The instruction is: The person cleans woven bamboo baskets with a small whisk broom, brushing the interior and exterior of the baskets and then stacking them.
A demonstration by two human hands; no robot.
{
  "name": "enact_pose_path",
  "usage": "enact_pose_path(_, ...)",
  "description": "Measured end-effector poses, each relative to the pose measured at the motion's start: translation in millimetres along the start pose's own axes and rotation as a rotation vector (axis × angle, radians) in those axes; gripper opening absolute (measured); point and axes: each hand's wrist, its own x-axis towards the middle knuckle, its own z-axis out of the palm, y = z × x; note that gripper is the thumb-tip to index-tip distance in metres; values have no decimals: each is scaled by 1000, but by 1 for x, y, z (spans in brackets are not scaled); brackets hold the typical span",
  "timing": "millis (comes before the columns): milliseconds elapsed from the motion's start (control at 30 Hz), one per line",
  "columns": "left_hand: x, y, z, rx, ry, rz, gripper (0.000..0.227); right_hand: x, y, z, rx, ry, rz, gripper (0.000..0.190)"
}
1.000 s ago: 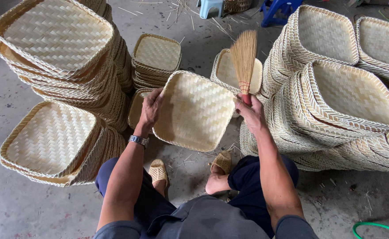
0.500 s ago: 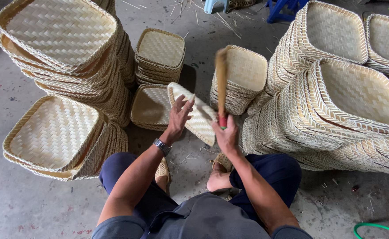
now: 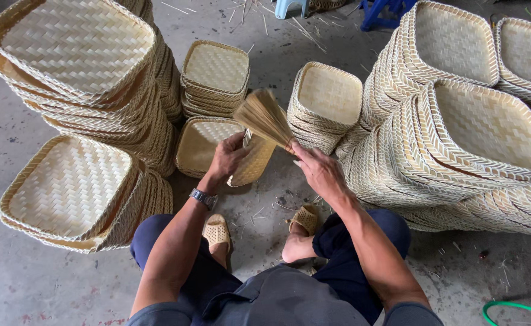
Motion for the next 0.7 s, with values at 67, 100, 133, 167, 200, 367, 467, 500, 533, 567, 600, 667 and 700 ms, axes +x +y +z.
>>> enact_pose_path(67, -4, 11, -8, 67, -18, -24, 39, -3, 24, 14, -179, -313, 255, 37)
enact_pose_path(100, -6, 17, -10, 67, -17, -24, 39, -12, 41, 9, -263, -395, 311, 28)
enact_pose_path(133, -6, 26, -17, 146, -47, 35, 43, -15, 51, 3, -347, -472, 363, 23)
enact_pose_path(167, -6, 36, -22, 226, -76, 95, 47, -16, 53, -2, -347, -468, 359, 23)
enact_pose_path(200, -4, 44, -27, 227, -71, 103, 47, -19, 54, -17, -235, -375, 461, 28)
enact_pose_path(367, -8, 69, -37, 179, -106, -24, 40, 1, 38, -68, 106, 11, 73, 45)
enact_pose_path(467, -12, 79, -42, -170, -135, 4, 39, 19, 47, -68, 138, -40, 61, 44)
enact_pose_path(500, -15, 81, -43, -171, -135, 2, 39, 20, 52, -63, 112, -82, 128, 45)
enact_pose_path(533, -19, 84, -48, -219, -82, -10, 36, 17, 54, -58, 112, -83, 124, 45)
enact_pose_path(567, -22, 86, -51, -268, -28, -21, 34, 10, 53, -53, 99, -320, 371, 42)
enact_pose_path(600, -21, 86, -51, -266, -25, -15, 34, 6, 52, -50, 82, -553, 616, 40)
enact_pose_path(667, -18, 78, -48, -230, 35, 62, 32, 0, 42, -38, 302, -416, 677, 40)
enact_pose_path(700, -16, 72, -46, -230, 37, 59, 32, -1, 34, -30, 523, -275, 739, 40)
